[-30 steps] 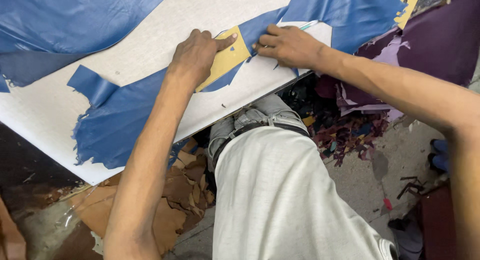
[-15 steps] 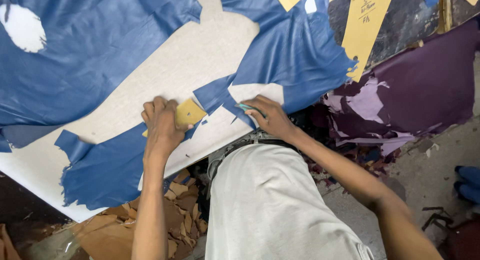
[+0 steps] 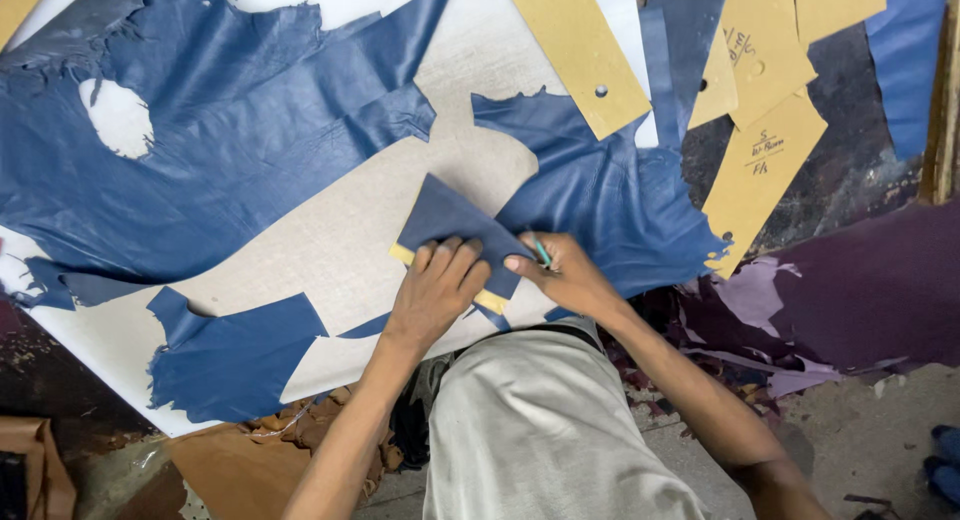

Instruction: The person lays a large blue leather hide on a table, smooths it, and uses a green marker to trace around several cardboard pattern pieces. They reposition the patterns and continue tracing outlines on the leather.

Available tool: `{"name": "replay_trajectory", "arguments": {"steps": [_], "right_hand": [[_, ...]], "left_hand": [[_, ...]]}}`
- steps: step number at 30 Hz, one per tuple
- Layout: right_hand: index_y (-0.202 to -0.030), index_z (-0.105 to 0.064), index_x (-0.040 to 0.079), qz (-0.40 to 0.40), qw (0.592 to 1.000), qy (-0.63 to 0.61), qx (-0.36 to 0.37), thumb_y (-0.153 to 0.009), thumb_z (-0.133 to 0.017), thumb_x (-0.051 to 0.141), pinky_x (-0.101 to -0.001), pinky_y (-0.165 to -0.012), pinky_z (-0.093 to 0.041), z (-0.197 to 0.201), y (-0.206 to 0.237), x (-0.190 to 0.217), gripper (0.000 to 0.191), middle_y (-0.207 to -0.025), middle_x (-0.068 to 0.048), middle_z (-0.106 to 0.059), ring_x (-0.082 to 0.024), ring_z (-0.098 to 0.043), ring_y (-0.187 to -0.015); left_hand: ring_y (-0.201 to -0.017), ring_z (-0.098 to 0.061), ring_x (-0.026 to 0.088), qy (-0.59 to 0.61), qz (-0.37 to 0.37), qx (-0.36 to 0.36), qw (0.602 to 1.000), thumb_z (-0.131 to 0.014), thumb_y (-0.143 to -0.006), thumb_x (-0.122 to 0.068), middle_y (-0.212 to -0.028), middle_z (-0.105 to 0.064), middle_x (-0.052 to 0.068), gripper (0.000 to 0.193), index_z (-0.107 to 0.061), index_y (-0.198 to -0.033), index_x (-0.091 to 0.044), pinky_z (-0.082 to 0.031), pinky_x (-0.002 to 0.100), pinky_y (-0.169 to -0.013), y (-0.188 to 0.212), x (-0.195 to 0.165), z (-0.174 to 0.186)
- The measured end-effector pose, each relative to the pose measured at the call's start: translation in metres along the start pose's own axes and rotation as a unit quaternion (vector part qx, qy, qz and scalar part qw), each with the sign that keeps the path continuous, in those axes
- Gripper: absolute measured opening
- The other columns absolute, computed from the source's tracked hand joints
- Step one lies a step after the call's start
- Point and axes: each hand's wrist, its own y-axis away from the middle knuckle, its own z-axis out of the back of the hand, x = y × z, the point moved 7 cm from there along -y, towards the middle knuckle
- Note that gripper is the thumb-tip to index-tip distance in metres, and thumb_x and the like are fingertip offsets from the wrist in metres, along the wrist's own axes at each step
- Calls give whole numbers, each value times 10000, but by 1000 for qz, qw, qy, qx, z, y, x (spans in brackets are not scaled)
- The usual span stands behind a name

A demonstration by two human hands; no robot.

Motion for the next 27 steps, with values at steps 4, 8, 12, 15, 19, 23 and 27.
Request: {"name": "replay_trajectory", "arguments": {"steps": [4,8,12,15,19,23,27], "right_hand": [[-898,-672,13,-20,993,50,-102,-978,-722,218,-262,-529,-411,64,-18,19,226,-615,13,-547,-58,-507,-572],[-923,-671,17,47,976,60,-206,-1030,-696,207,-236,-581,-464,117,-39,55,220,-662,19,-617,-49,-578,-613],[-1068,-685,-13,63,955,106,-269,-979,-753,139,-242,-677,-477,140,-54,82,188,-826,-55,-639,-74,-598,-710],[-1211,-666,-47,136,908,201,-341,-868,-826,61,-254,-764,-510,137,-35,107,393,-1093,-105,-637,-104,-645,-842],[-1196,-664,-35,170,908,156,-351,-976,-765,60,-278,-893,-563,111,-5,107,261,-1198,-107,-635,-150,-671,-1005],[-1117,-700,-16,76,949,82,-295,-1055,-607,166,-266,-531,-472,67,20,82,214,-1075,-92,-686,-130,-710,-871],[-1099,-708,-27,115,969,112,-186,-1109,-556,189,-270,-726,-565,-13,29,78,264,-955,-84,-744,-125,-682,-794]], "left_hand": [[-1085,-587,261,41,94,-84,991,-686,-929,-62,-1234,-615,79,122,-652,-1047,-54,-434,406,-927,-22,40,-1],[-1038,-576,302,115,198,-80,970,-658,-904,16,-1222,-605,126,177,-673,-1078,-15,-468,408,-949,-15,61,-16],[-1009,-541,337,147,220,-42,964,-729,-888,-93,-1193,-579,182,289,-658,-1133,42,-437,446,-904,7,45,-32],[-1004,-517,338,183,261,-28,948,-749,-889,-117,-1171,-570,176,295,-640,-1115,38,-430,454,-906,33,28,-41],[-1023,-531,315,212,301,-7,930,-659,-783,51,-1139,-592,122,313,-668,-1092,8,-454,438,-949,61,14,-54],[-996,-539,314,165,275,-14,947,-653,-744,104,-1043,-601,113,312,-706,-1030,-11,-437,440,-881,92,7,-46],[-972,-573,324,164,317,79,931,-623,-673,143,-1000,-633,130,409,-717,-1045,2,-486,424,-889,179,8,-37]]}}
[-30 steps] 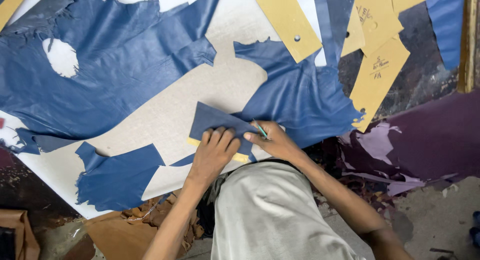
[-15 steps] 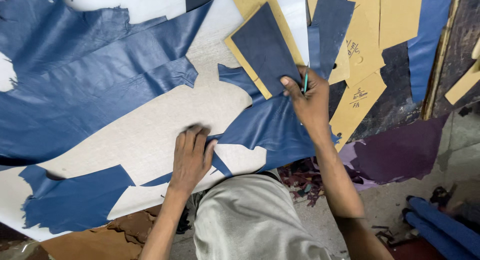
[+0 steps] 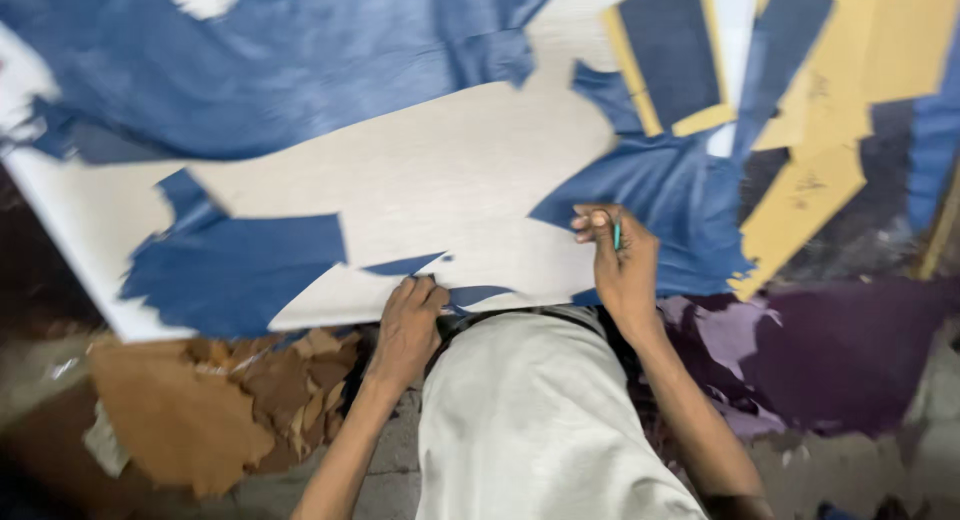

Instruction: The person lays a large blue leather hide on a table, smooths it, and uses a green marker to trace around several cardboard pattern pieces. They reposition the patterns and continue tracing outlines on the leather.

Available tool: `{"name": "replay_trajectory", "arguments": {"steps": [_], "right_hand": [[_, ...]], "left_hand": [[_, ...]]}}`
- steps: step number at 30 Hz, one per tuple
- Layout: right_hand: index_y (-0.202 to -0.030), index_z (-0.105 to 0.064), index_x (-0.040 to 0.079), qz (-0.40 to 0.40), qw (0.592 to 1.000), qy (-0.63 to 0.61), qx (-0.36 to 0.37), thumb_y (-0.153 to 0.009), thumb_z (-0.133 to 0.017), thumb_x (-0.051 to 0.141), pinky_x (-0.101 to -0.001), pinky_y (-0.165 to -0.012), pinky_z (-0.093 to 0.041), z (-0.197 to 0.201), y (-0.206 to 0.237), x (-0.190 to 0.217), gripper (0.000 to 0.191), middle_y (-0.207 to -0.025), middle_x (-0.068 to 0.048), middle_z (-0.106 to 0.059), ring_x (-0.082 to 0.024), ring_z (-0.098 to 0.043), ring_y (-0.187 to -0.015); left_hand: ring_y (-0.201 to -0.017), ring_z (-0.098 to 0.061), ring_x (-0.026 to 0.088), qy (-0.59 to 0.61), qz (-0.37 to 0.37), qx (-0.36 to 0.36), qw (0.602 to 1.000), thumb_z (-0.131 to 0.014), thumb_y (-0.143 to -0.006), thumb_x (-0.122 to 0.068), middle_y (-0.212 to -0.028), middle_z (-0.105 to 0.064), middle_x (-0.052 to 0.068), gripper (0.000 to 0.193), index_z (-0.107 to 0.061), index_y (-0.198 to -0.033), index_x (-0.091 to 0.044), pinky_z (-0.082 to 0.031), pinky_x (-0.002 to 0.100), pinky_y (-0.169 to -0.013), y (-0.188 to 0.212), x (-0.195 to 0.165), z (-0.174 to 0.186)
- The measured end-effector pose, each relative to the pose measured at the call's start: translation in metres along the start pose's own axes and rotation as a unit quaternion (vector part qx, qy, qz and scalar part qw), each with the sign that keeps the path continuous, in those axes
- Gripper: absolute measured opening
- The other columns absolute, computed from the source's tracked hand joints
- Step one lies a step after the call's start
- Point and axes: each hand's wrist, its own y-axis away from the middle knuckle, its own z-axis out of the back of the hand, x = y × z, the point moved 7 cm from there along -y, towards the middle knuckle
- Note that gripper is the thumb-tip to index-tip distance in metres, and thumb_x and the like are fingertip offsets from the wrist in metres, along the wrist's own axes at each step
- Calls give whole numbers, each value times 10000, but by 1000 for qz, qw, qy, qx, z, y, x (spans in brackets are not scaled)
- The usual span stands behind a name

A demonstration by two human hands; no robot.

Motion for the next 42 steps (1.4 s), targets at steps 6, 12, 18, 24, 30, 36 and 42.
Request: {"name": "replay_trajectory", "arguments": {"steps": [6,12,18,24,30,36,42], "right_hand": [[-1024,-726,-22,-18,984,64,167,-1020,-670,226,-281,-638,-511,-129,35,18,254,-829,-91,-738,-134,-684,-710],[-1037,-725,-21,86,973,130,172,-947,-790,212,-318,-715,-530,-229,35,49,258,-910,-123,-732,-182,-679,-773],[-989,-681,-54,127,959,216,131,-753,-934,256,-368,-664,-522,-312,24,74,464,-973,-147,-655,-248,-624,-728],[-935,-705,-53,201,929,267,157,-783,-906,228,-441,-732,-488,-334,32,77,377,-980,-186,-634,-373,-613,-816],[-1015,-679,-2,118,968,192,107,-764,-866,225,-444,-789,-525,-298,46,78,386,-933,-177,-698,-359,-672,-881],[-866,-547,39,107,993,-31,26,-979,-776,277,-322,-683,-398,-233,48,108,349,-756,-20,-456,-111,-423,-754],[-999,-598,42,170,952,-247,-63,-1007,-738,346,-251,-637,-545,-160,50,123,335,-804,2,-667,-63,-634,-694]], "left_hand": [[-969,-715,330,50,245,172,953,-653,-864,4,-1052,-723,172,297,-702,-1150,-60,-564,430,-850,146,138,-7],[-989,-680,233,247,306,-323,861,-648,-976,-61,-1114,-696,144,332,-614,-1306,-37,-565,353,-790,206,244,47],[-801,-655,175,279,368,-486,742,-730,-983,-110,-927,-696,114,316,-569,-1231,2,-525,323,-715,218,306,74],[-660,-581,162,286,365,-399,791,-812,-919,-149,-709,-618,51,264,-609,-811,-19,-475,328,-647,181,314,84],[-719,-527,258,446,348,-323,758,-695,-955,-18,-899,-607,91,72,-639,-929,18,-433,412,-656,156,277,114],[-888,-666,121,856,159,-163,464,-573,-902,81,-990,-639,30,178,-634,-1012,-45,-571,241,-811,71,189,193],[-862,-552,97,745,44,-185,640,-680,-962,83,-972,-535,6,192,-588,-1056,-57,-509,235,-818,57,196,221]]}}
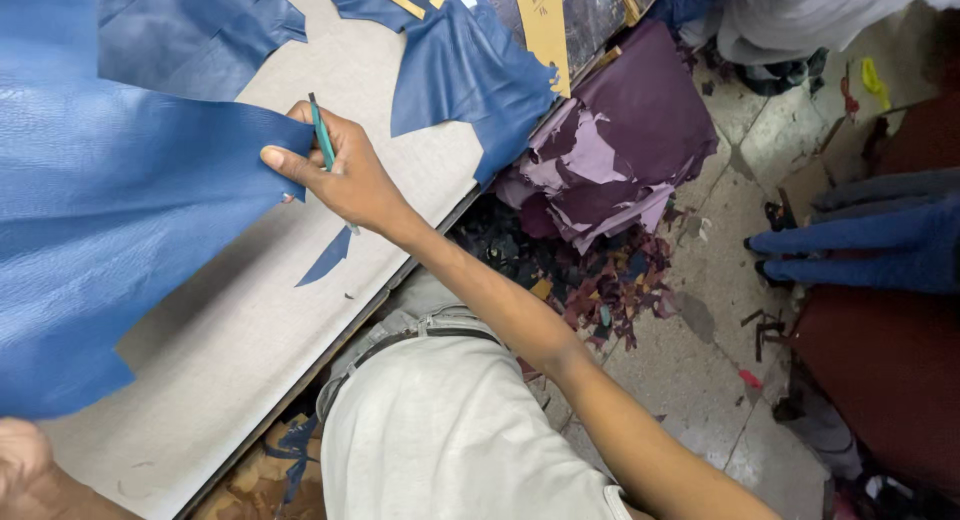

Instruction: The person lays a large blue leather hide on a table, smooths it, and uses a green marker to trace around several cardboard pattern pieces. They reposition the patterns and continue tracing outlines on the leather.

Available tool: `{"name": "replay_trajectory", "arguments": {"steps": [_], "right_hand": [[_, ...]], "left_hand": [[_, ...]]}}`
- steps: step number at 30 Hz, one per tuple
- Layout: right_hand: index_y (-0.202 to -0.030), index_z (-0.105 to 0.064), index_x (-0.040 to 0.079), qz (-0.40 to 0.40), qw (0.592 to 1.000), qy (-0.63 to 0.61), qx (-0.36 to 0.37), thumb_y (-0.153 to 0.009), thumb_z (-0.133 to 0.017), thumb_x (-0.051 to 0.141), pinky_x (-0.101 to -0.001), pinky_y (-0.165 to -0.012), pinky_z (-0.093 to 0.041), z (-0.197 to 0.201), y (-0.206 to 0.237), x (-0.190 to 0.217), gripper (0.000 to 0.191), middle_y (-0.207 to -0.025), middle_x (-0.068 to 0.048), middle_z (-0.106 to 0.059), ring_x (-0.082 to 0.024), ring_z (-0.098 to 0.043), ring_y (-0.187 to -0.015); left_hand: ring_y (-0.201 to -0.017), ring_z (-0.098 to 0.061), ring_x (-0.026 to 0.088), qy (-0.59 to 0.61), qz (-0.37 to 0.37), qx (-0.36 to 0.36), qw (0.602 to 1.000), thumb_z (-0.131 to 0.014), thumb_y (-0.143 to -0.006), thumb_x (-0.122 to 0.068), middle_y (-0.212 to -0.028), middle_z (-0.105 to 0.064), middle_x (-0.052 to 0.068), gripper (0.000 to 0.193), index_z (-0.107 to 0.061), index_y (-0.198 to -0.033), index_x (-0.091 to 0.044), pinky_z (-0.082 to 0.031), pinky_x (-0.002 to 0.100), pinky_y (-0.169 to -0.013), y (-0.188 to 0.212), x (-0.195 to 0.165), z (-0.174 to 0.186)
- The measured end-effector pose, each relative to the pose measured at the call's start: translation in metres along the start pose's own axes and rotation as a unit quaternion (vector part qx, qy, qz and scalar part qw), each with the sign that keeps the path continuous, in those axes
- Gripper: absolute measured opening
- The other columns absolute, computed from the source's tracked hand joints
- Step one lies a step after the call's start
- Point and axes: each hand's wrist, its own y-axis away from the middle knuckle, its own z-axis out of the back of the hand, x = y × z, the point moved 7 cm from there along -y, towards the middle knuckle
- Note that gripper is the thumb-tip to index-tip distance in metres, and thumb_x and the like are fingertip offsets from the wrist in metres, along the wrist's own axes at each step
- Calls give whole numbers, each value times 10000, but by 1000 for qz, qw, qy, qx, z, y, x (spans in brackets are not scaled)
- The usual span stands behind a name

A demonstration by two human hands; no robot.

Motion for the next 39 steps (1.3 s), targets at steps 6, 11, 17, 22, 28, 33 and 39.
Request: {"name": "replay_trajectory", "arguments": {"steps": [6,11,17,22,28,33,39], "right_hand": [[-917,-642,45,-128,974,181,-47,-891,-800,263,-247,-570,-438,49,25,-62,270,-721,57,-540,-41,-497,-642],[-823,-492,35,-127,946,296,41,-867,-860,183,-291,-640,-471,47,56,-97,398,-729,-18,-508,-110,-530,-709],[-1050,-582,-32,-131,912,373,114,-768,-873,158,-353,-650,-494,21,69,-92,448,-856,-146,-627,-206,-582,-702],[-953,-689,-35,-162,841,485,176,-882,-824,153,-434,-696,-489,25,76,-96,242,-914,-218,-691,-352,-645,-751],[-1020,-786,108,-381,597,621,336,-829,-808,260,-433,-773,-536,97,104,-82,245,-862,-161,-754,-293,-718,-814],[-1096,-729,33,-268,824,496,62,-880,-809,339,-398,-664,-529,91,57,-72,383,-850,-118,-723,-226,-659,-736],[-892,-661,-31,-104,859,500,38,-756,-936,294,-357,-617,-485,42,22,-107,446,-865,-151,-643,-206,-582,-707]], "left_hand": [[-836,-438,73,-315,-180,59,930,-788,-1021,85,-954,-432,-17,300,-543,-1100,-70,-447,228,-825,-31,54,12],[-1220,-603,239,-431,-77,-35,899,-693,-910,47,-1406,-562,175,456,-562,-1342,-15,-503,391,-1086,4,106,44],[-1036,-674,171,-375,-78,-28,923,-670,-981,51,-1248,-660,158,268,-660,-1249,57,-578,266,-870,17,113,47],[-900,-708,139,-330,-30,-43,942,-667,-947,35,-1188,-699,133,286,-634,-1230,64,-581,228,-773,22,125,64],[-960,-699,164,-304,-22,-74,949,-654,-971,3,-1167,-727,152,314,-637,-1283,36,-565,264,-843,39,126,77],[-1080,-673,226,-435,-165,-49,884,-703,-941,-27,-1181,-696,144,303,-673,-1239,19,-552,368,-924,42,114,41],[-972,-694,192,-381,-99,-101,913,-690,-921,-47,-1124,-645,92,235,-658,-1145,19,-548,356,-761,28,113,20]]}}
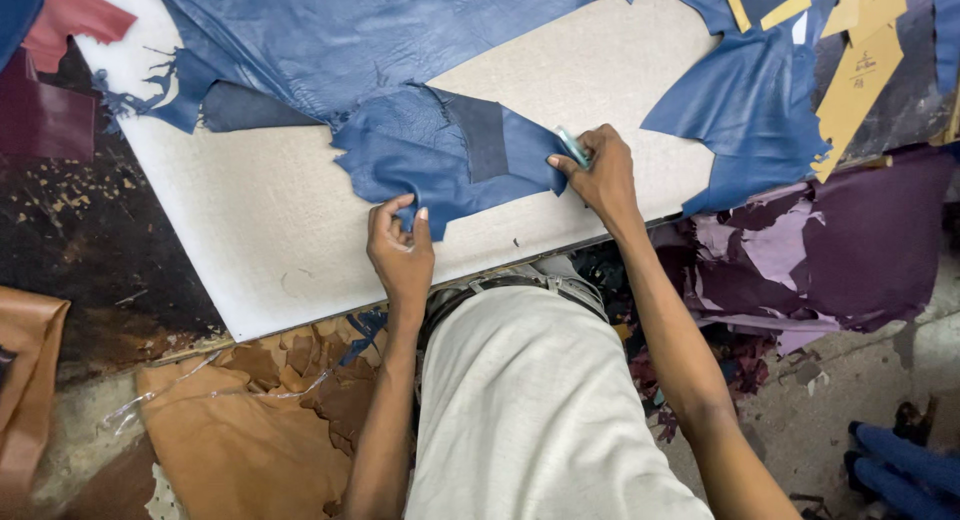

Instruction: The person lays a large blue leather hide on a table, smooths it, and uses a green marker to trace around several cardboard pattern pieces. They reposition the patterns and continue tracing outlines on the leather.

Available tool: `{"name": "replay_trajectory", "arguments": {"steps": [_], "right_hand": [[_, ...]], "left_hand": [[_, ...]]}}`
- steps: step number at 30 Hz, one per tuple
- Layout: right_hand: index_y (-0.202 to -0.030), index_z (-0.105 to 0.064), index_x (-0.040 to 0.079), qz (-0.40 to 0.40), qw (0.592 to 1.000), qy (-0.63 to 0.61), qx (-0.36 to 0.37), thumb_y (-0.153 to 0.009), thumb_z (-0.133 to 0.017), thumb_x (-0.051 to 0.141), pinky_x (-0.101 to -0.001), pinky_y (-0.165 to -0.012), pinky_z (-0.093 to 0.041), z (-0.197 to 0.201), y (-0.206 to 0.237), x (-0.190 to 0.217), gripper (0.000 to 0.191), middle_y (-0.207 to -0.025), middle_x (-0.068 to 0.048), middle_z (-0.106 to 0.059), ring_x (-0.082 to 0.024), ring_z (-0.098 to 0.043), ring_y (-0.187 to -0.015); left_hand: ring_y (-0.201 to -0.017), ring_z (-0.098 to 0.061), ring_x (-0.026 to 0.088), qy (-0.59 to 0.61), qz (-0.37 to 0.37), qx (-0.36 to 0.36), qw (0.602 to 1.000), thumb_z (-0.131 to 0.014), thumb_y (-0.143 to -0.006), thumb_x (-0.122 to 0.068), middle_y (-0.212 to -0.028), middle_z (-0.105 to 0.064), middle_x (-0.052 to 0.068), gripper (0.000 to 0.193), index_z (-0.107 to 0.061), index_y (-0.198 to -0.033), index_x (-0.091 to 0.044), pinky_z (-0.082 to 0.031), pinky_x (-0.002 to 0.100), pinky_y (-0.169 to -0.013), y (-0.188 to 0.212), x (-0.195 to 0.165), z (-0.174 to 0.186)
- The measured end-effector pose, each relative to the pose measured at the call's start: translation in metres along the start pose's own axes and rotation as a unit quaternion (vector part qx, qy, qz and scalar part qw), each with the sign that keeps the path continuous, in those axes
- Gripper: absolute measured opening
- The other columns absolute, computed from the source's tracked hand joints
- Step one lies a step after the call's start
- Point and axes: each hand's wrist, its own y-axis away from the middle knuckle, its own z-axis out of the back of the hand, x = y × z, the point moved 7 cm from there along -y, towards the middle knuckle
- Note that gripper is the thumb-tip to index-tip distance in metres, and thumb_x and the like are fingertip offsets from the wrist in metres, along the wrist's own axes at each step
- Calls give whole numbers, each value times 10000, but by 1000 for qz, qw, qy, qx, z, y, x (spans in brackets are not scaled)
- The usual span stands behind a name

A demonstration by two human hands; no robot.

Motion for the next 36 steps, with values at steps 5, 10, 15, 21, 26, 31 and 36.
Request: {"name": "replay_trajectory", "arguments": {"steps": [5,10,15,21,26,31,36], "right_hand": [[-810,-628,-3,-27,996,-15,85,-810,-886,185,-324,-628,-441,24,15,-33,319,-728,-53,-582,-141,-537,-668],[-884,-638,47,-58,993,-74,76,-819,-873,192,-295,-560,-339,21,28,-53,284,-657,18,-476,-89,-400,-613],[-882,-679,61,-44,991,-92,82,-812,-897,210,-262,-553,-359,18,23,-56,274,-618,51,-509,-70,-429,-570],[-856,-680,39,-93,991,-85,33,-737,-960,227,-239,-497,-374,26,32,-77,358,-610,38,-557,-52,-468,-536],[-900,-707,1,-49,983,-172,49,-849,-901,157,-232,-539,-332,26,29,-90,254,-682,17,-563,-47,-441,-596],[-1013,-687,-2,-35,941,-334,28,-989,-766,113,-189,-650,-413,29,27,-98,141,-847,44,-674,-8,-546,-730],[-1074,-685,-30,-17,960,-279,10,-1033,-755,102,-203,-601,-322,24,34,-100,155,-786,42,-589,-15,-441,-670]], "left_hand": [[-961,-663,274,-72,76,30,994,-664,-929,-21,-1142,-609,144,219,-651,-1140,39,-551,399,-811,26,-7,0],[-1325,-473,364,-329,-203,83,919,-677,-905,-93,-1373,-524,271,331,-651,-1214,23,-355,503,-1135,56,-33,-45],[-1547,-187,168,-353,-267,469,765,-544,-980,-315,-1660,-251,-52,613,-392,-1562,-199,-107,495,-1281,32,-13,-132],[-1596,-118,249,-424,-321,278,800,-461,-1137,-341,-1729,-154,49,554,-301,-1666,-304,-84,540,-1308,-93,-38,-160],[-1589,88,288,-459,-343,147,806,-431,-1178,-442,-1718,78,154,679,-83,-1702,-187,-43,578,-1298,-44,-29,-182],[-1589,44,232,-505,-267,348,743,-283,-1099,-536,-1730,11,85,753,-71,-1660,-81,-84,511,-1313,66,-10,-257],[-1601,-28,208,-407,-240,315,823,-360,-1106,-490,-1734,-27,75,736,-90,-1651,-75,-91,471,-1330,50,-8,-228]]}}
